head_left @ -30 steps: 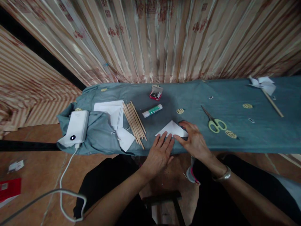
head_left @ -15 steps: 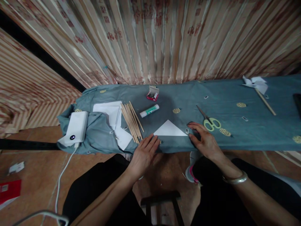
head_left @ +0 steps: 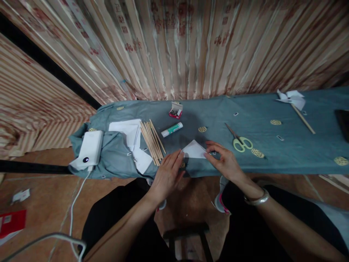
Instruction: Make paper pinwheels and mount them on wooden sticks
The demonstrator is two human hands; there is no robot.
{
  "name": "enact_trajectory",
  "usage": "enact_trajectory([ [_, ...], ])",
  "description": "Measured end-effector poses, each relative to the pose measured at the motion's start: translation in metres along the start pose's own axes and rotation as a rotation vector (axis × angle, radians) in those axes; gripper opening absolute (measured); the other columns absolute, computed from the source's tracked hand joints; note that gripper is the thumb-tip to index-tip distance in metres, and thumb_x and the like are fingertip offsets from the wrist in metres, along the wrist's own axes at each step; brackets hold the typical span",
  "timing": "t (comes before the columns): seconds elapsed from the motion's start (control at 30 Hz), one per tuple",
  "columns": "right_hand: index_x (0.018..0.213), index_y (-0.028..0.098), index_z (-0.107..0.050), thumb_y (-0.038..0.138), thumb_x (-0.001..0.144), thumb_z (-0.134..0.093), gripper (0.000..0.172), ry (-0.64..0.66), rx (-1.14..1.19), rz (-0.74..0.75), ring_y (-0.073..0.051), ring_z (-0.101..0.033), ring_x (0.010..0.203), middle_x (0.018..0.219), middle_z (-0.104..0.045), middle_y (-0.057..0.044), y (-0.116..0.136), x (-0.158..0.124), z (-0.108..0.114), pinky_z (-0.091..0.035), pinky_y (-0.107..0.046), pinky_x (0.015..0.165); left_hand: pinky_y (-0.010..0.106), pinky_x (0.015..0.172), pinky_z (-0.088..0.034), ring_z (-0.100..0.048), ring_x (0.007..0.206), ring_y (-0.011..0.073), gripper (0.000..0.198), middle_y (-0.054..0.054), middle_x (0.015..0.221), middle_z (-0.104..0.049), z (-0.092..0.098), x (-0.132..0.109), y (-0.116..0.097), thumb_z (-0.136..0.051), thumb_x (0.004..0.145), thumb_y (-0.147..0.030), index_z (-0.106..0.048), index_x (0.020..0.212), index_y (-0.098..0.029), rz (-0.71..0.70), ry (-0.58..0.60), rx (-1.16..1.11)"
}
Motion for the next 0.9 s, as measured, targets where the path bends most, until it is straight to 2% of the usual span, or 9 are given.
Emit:
enact_trajectory([
  [0.1, 0.085, 0.024, -0.061, 0.032, 0.088, -0.057, 0.010, -0.040, -0.019, 0.010, -0.026, -0.066, 0.112, 0.126, -0.067, -0.010, 0.012, -0.006, 0.004, -0.051, -0.043, 0.096, 0.049, 0.109, -0.043, -0.042, 0.139, 0.0297, 0.065, 0.022, 0.148, -0.044, 0.003, 0.010, -0.006, -0.056, 0.091, -0.017, -0.026, 0.149, -0.013, -0.019, -0.089, -0.031],
  [0.2, 0.089, 0.022, -0.060, 0.029, 0.092, -0.052, 0.011, -0.033, -0.100, 0.123, -0.026, -0.067, 0.109, 0.119, -0.069, -0.012, 0.025, -0.014, 0.005, -0.051, -0.042, 0.094, 0.048, 0.110, -0.041, -0.037, 0.141, 0.0289, 0.060, 0.021, 0.150, -0.041, 0.005, 0.021, -0.014, -0.051, 0.093, -0.014, -0.027, 0.148, -0.014, -0.082, -0.143, -0.040],
  [0.3, 0.092, 0.021, -0.063, 0.026, 0.094, -0.050, 0.015, 0.035, -0.159, 0.255, -0.026, -0.068, 0.103, 0.107, -0.072, -0.011, 0.033, -0.019, 0.002, -0.051, -0.044, 0.095, 0.044, 0.101, -0.045, -0.051, 0.124, 0.0255, 0.048, 0.017, 0.143, -0.050, 0.003, 0.031, -0.022, -0.044, 0.096, -0.013, -0.036, 0.144, -0.016, -0.118, -0.080, -0.015],
  [0.37, 0.097, 0.022, -0.067, 0.026, 0.094, -0.049, 0.019, 0.114, -0.164, 0.279, -0.026, -0.068, 0.100, 0.103, -0.073, -0.010, 0.034, -0.019, 0.001, -0.051, -0.045, 0.096, 0.040, 0.093, -0.046, -0.057, 0.109, 0.0226, 0.039, 0.013, 0.130, -0.060, 0.000, 0.035, -0.025, -0.042, 0.098, -0.014, -0.045, 0.137, -0.016, -0.113, -0.010, 0.009],
  [0.47, 0.106, 0.022, -0.071, 0.025, 0.094, -0.045, 0.029, 0.225, -0.101, 0.223, -0.025, -0.070, 0.099, 0.102, -0.074, -0.009, 0.030, -0.017, 0.005, -0.054, -0.043, 0.092, 0.038, 0.087, -0.044, -0.058, 0.097, 0.0205, 0.028, 0.009, 0.110, -0.068, -0.002, 0.038, -0.025, -0.044, 0.098, -0.016, -0.057, 0.123, -0.015, -0.107, 0.049, 0.047],
  [0.53, 0.110, 0.023, -0.072, 0.022, 0.092, -0.041, 0.036, 0.251, -0.042, 0.155, -0.024, -0.071, 0.099, 0.107, -0.075, -0.008, 0.024, -0.015, 0.010, -0.055, -0.041, 0.089, 0.038, 0.086, -0.042, -0.058, 0.094, 0.0203, 0.022, 0.007, 0.101, -0.069, -0.003, 0.039, -0.024, -0.046, 0.098, -0.017, -0.062, 0.113, -0.016, -0.114, 0.056, 0.067],
  [0.7, 0.115, 0.023, -0.072, 0.016, 0.087, -0.041, 0.042, 0.264, 0.001, 0.020, -0.020, -0.073, 0.077, 0.093, -0.078, -0.003, 0.008, -0.021, 0.020, -0.059, -0.034, 0.072, 0.039, 0.088, -0.041, -0.058, 0.094, 0.0203, 0.020, 0.006, 0.099, -0.070, -0.004, 0.045, -0.018, -0.047, 0.097, -0.017, -0.066, 0.105, -0.018, -0.093, 0.046, 0.089],
  [0.8, 0.117, 0.023, -0.070, 0.017, 0.091, -0.043, 0.038, 0.207, -0.064, 0.110, -0.022, -0.072, 0.095, 0.104, -0.076, -0.006, 0.004, -0.033, 0.018, -0.059, -0.039, 0.086, 0.040, 0.088, -0.044, -0.061, 0.094, 0.0206, 0.019, 0.006, 0.100, -0.071, -0.010, 0.043, -0.015, -0.050, 0.096, -0.015, -0.068, 0.103, -0.018, -0.084, 0.076, 0.083],
  [0.9, 0.120, 0.021, -0.069, 0.022, 0.094, -0.048, 0.033, 0.094, -0.191, 0.232, -0.029, -0.062, 0.119, 0.128, -0.066, -0.014, 0.002, -0.041, 0.017, -0.051, -0.051, 0.101, 0.039, 0.086, -0.049, -0.064, 0.099, 0.0212, 0.018, 0.009, 0.107, -0.071, -0.019, 0.036, -0.011, -0.052, 0.095, -0.016, -0.068, 0.102, -0.016, -0.089, 0.064, 0.027],
])
Point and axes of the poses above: each hand's wrist, its own x-axis towards the middle knuckle, its own z-axis out of the back of the hand, y = z × x, the point moved 1 cm from there along x, towards the middle knuckle
